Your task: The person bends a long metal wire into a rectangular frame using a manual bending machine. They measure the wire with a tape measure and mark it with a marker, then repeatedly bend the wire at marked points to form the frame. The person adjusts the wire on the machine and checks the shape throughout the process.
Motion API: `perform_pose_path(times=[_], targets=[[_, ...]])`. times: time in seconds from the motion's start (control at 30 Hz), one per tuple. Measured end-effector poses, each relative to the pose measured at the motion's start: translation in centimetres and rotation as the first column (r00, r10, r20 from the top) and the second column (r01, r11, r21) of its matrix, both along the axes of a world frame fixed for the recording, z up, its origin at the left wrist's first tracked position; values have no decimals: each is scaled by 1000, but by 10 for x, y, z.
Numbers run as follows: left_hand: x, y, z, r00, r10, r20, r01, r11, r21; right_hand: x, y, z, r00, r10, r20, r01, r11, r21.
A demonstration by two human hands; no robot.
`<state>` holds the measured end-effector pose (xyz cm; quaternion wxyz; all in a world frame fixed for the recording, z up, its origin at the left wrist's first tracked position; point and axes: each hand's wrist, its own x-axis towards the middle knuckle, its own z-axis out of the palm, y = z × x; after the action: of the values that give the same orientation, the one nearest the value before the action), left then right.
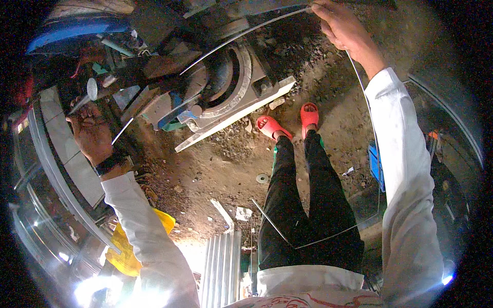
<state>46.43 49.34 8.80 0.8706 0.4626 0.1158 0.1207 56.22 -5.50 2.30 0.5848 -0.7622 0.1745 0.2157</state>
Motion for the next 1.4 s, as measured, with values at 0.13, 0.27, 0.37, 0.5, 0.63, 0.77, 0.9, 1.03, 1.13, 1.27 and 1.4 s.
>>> perform_pose_path(times=[0.13,0.27,0.37,0.5,0.63,0.77,0.9,1.03,1.13,1.27,1.4], targets=[[0,-37,15,976,165,-142,-156,985,71,1,-2,-1,1000,-3,-4,3,1000,-5],[-13,-25,5,996,65,-67,-68,997,-45,4,0,-2,1000,15,-7,-15,1000,1],[1,-41,13,947,313,-68,-309,949,66,1,1,1,999,28,24,-28,1000,2],[1,-11,0,978,205,34,-204,979,-25,4,-1,-3,1000,29,-6,-29,998,56],[-15,-45,-3,951,308,34,-309,932,192,5,4,2,1000,12,-12,-12,1000,8],[-73,-3,-59,982,176,-73,-122,876,467,7,7,4,999,29,-27,-28,999,25],[-67,-78,-61,923,166,-348,239,461,854,5,3,4,1000,-7,-30,7,1000,-3],[-66,-58,-65,909,141,-392,310,401,862,4,8,8,1000,-5,-21,5,1000,14],[-62,-51,-69,964,-41,-262,258,364,895,4,6,5,1000,-13,-26,14,1000,11],[-58,-46,-66,936,-103,-338,353,332,875,6,6,6,1000,11,-24,-10,999,48],[-52,-52,-63,933,-105,-345,357,405,842,5,6,14,998,36,-48,-35,999,5]])
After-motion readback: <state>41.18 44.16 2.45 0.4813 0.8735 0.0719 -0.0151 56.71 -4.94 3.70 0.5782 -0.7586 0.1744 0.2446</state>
